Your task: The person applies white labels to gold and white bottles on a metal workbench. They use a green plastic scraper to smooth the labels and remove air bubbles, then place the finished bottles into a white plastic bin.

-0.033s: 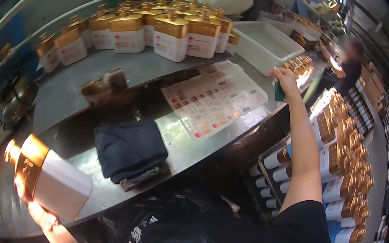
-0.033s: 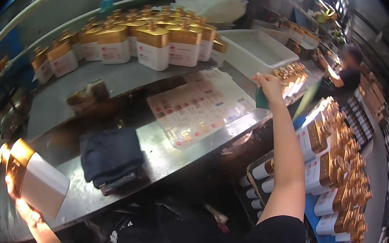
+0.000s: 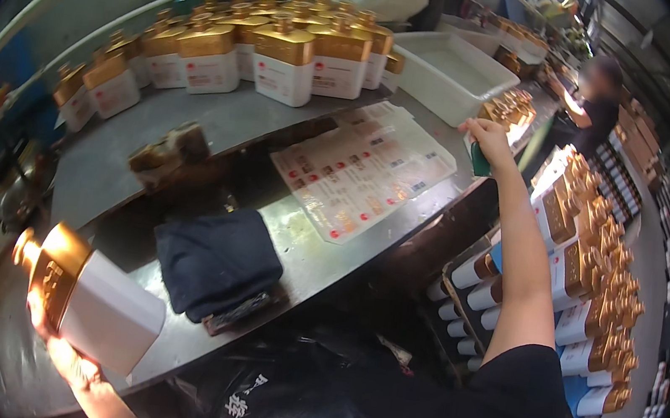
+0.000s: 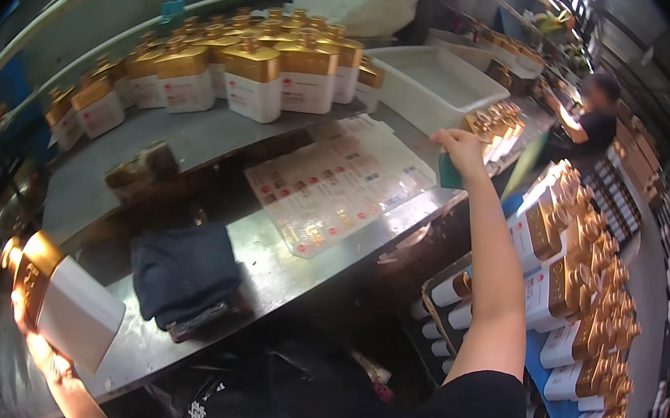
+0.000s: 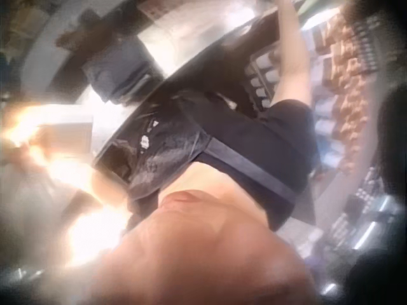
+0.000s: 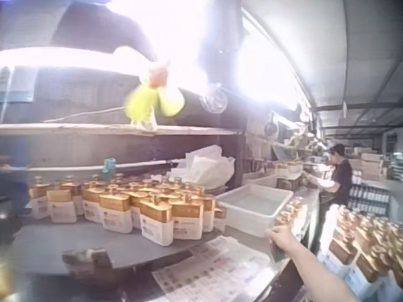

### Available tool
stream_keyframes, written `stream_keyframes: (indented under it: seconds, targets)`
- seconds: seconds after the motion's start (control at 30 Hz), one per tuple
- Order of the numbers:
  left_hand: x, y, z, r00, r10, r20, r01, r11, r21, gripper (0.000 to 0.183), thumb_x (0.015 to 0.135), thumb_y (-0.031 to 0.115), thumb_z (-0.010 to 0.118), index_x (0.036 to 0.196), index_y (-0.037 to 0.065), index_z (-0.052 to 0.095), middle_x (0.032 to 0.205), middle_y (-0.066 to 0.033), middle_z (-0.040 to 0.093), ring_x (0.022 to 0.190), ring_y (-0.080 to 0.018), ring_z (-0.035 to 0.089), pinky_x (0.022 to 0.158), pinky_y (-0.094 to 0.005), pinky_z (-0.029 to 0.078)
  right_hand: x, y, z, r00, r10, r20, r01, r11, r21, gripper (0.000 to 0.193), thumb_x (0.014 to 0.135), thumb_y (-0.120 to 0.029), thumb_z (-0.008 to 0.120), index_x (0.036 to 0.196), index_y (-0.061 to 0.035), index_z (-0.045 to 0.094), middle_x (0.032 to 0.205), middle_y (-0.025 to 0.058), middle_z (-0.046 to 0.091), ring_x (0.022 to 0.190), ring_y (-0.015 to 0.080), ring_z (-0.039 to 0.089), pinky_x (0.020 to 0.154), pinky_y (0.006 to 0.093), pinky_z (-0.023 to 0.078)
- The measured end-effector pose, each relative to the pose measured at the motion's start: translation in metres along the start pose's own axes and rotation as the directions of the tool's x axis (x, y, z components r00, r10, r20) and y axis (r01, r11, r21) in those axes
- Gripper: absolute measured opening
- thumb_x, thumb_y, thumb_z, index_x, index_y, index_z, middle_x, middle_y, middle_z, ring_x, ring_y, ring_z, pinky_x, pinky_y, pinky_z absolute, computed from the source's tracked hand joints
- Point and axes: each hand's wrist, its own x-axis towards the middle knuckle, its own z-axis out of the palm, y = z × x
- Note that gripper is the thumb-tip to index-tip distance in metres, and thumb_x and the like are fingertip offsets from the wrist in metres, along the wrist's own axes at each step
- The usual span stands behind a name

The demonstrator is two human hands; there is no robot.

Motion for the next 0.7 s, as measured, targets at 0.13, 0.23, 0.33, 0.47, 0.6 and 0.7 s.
stream_keyframes:
  seconds: [0.13,0.23,0.33,0.47,0.6,0.7]
  targets:
    - [0.039,-0.066,0.085,0.986,-0.152,-0.062,0.161,0.971,0.177,0.050,0.087,0.044,0.069,0.125,0.013,0.057,0.120,-0.0025,0.062,0.104,-0.0182,0.061,0.091,-0.0322,0.051,-0.006,0.056,-0.002,0.976,0.064,0.208,-0.017,0.976,-0.217,0.024,0.089,-0.022,0.062,0.098,-0.0018,0.072,0.070,0.0010,0.063,0.064,0.0069,0.057,0.059,0.0232,0.045]
    - [0.058,-0.098,0.098,0.977,-0.213,0.023,0.198,0.938,0.283,0.049,0.089,0.044,0.068,0.126,0.013,0.056,0.120,-0.0025,0.061,0.105,-0.0176,0.061,0.091,-0.0318,0.051,-0.009,0.077,0.024,0.988,0.058,0.143,0.039,0.804,-0.593,0.051,0.083,-0.040,0.069,0.115,-0.0008,0.064,0.106,0.0184,0.069,0.095,0.0314,0.068,0.081,0.0409,0.053]
    - [0.075,-0.115,0.102,0.959,-0.281,0.033,0.258,0.917,0.304,0.048,0.091,0.043,0.065,0.126,0.012,0.055,0.119,-0.0029,0.061,0.105,-0.0170,0.061,0.090,-0.0319,0.051,0.004,0.073,0.043,0.981,0.177,0.084,-0.060,0.678,-0.732,0.063,0.077,-0.047,0.074,0.114,0.0009,0.059,0.106,0.0217,0.066,0.100,0.0374,0.064,0.084,0.0446,0.050]
    - [0.084,-0.124,0.109,0.958,-0.287,0.004,0.266,0.891,0.367,0.047,0.096,0.045,0.056,0.127,0.010,0.053,0.119,-0.0047,0.061,0.103,-0.0172,0.062,0.087,-0.0319,0.052,0.026,0.100,0.049,0.959,0.252,0.133,-0.057,0.628,-0.776,0.071,0.067,-0.053,0.080,0.108,-0.0002,0.056,0.103,0.0202,0.066,0.101,0.0363,0.064,0.084,0.0442,0.050]
    - [0.079,-0.123,0.109,0.951,-0.295,-0.089,0.302,0.835,0.461,0.051,0.099,0.046,0.049,0.132,0.007,0.048,0.123,-0.0074,0.060,0.104,-0.0192,0.062,0.088,-0.0337,0.052,0.054,0.141,0.035,0.919,0.334,0.209,-0.087,0.690,-0.718,0.060,0.064,-0.054,0.080,0.088,-0.0016,0.067,0.087,0.0153,0.069,0.079,0.0313,0.066,0.070,0.0396,0.050]
    - [0.066,-0.120,0.100,0.951,-0.308,-0.040,0.281,0.801,0.529,0.055,0.099,0.047,0.047,0.135,0.005,0.044,0.124,-0.0096,0.058,0.108,-0.0212,0.061,0.090,-0.0361,0.051,0.063,0.151,0.034,0.923,0.311,0.225,-0.111,0.777,-0.620,0.044,0.065,-0.044,0.083,0.071,-0.0039,0.065,0.068,0.0099,0.064,0.065,0.0237,0.061,0.061,0.0366,0.047]
